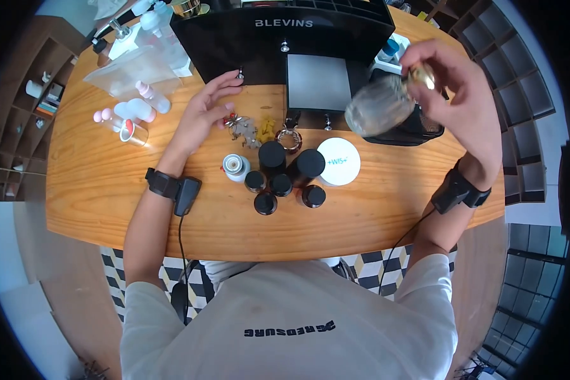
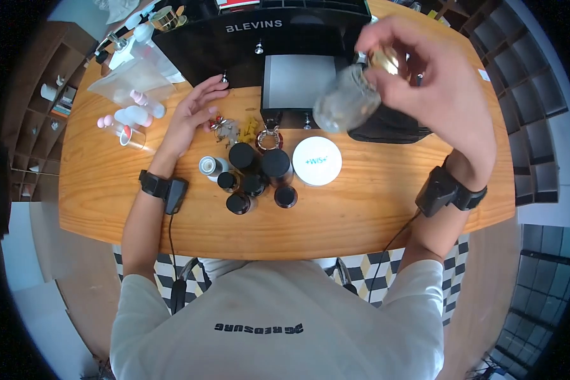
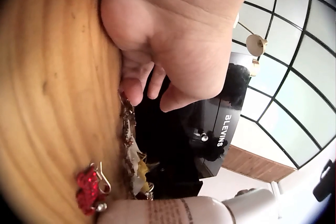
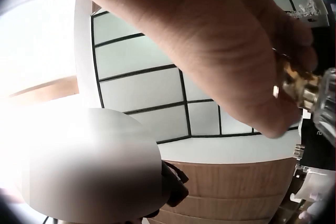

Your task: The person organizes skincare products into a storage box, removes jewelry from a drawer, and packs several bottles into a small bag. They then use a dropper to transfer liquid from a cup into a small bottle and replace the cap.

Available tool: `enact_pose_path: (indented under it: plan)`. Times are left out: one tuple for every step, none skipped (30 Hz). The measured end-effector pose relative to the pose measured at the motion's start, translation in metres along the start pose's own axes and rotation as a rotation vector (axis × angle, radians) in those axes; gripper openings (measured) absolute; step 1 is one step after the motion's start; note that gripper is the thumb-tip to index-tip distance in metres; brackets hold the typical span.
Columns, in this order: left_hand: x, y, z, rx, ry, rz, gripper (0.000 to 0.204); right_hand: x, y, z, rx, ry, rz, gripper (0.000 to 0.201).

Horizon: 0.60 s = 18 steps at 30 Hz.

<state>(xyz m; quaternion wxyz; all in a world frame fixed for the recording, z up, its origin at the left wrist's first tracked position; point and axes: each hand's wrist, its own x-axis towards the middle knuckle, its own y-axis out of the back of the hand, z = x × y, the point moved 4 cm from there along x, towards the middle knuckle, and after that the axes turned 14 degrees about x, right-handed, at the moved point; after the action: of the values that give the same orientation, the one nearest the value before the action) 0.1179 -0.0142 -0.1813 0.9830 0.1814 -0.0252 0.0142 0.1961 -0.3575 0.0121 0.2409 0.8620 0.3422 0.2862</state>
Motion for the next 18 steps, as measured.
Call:
enact_pose_path:
  plan:
    - [0.0,0.0,-0.001,-0.013,0.001,0.004,0.063,0.005,0.003,0.002,0.05,0.115,0.117,0.022]
    - [-0.001,0.001,-0.001,-0.024,0.003,0.007,0.062,0.01,0.003,0.008,0.06,0.047,0.078,0.026]
    - [-0.001,0.001,-0.002,-0.019,0.007,0.002,0.062,0.014,-0.003,0.011,0.067,0.044,0.082,0.026]
    - [-0.001,0.001,-0.003,-0.022,-0.014,0.002,0.062,0.019,-0.014,0.014,0.084,0.049,0.112,0.026]
    - [-0.002,0.001,-0.003,-0.027,-0.035,0.002,0.062,0.024,-0.025,0.016,0.101,0.053,0.141,0.026]
    - [-0.002,0.001,-0.003,-0.023,-0.03,-0.002,0.062,0.027,-0.034,0.021,0.054,0.014,0.134,0.028]
    - [-0.002,0.001,-0.003,-0.026,-0.036,-0.004,0.061,0.029,-0.045,0.02,0.027,-0.062,0.163,0.029]
    - [-0.002,0.002,-0.003,-0.028,-0.044,-0.004,0.061,0.032,-0.053,0.022,-0.026,-0.02,0.161,0.03]
    - [-0.002,0.002,-0.004,-0.026,-0.04,-0.007,0.061,0.034,-0.061,0.027,-0.08,0.022,0.158,0.032]
    - [-0.002,0.002,-0.005,-0.032,-0.05,-0.004,0.059,0.036,-0.068,0.033,-0.076,0.02,0.16,0.032]
    - [-0.002,0.002,-0.005,-0.039,-0.061,-0.001,0.057,0.038,-0.076,0.038,-0.084,0.086,0.122,0.032]
    - [-0.003,0.003,-0.005,-0.039,-0.058,-0.002,0.057,0.039,-0.083,0.041,-0.093,0.153,0.084,0.032]
    - [-0.003,0.003,-0.004,-0.027,-0.055,-0.004,0.058,0.039,-0.089,0.045,-0.092,0.153,0.083,0.032]
    - [-0.003,0.003,-0.004,-0.017,-0.052,-0.006,0.06,0.039,-0.095,0.049,-0.069,0.163,0.065,0.033]
    - [-0.003,0.003,-0.004,-0.018,-0.051,-0.006,0.06,0.039,-0.1,0.051,-0.047,0.174,0.048,0.035]
    - [-0.003,0.003,-0.004,-0.019,-0.057,-0.007,0.059,0.039,-0.104,0.053,-0.047,0.144,0.036,0.035]
    - [-0.003,0.003,-0.005,-0.02,-0.064,-0.007,0.059,0.039,-0.107,0.053,-0.046,0.144,0.034,0.035]
    - [-0.003,0.003,-0.005,-0.022,-0.062,-0.006,0.059,0.039,-0.109,0.052,-0.062,0.144,0.043,0.033]
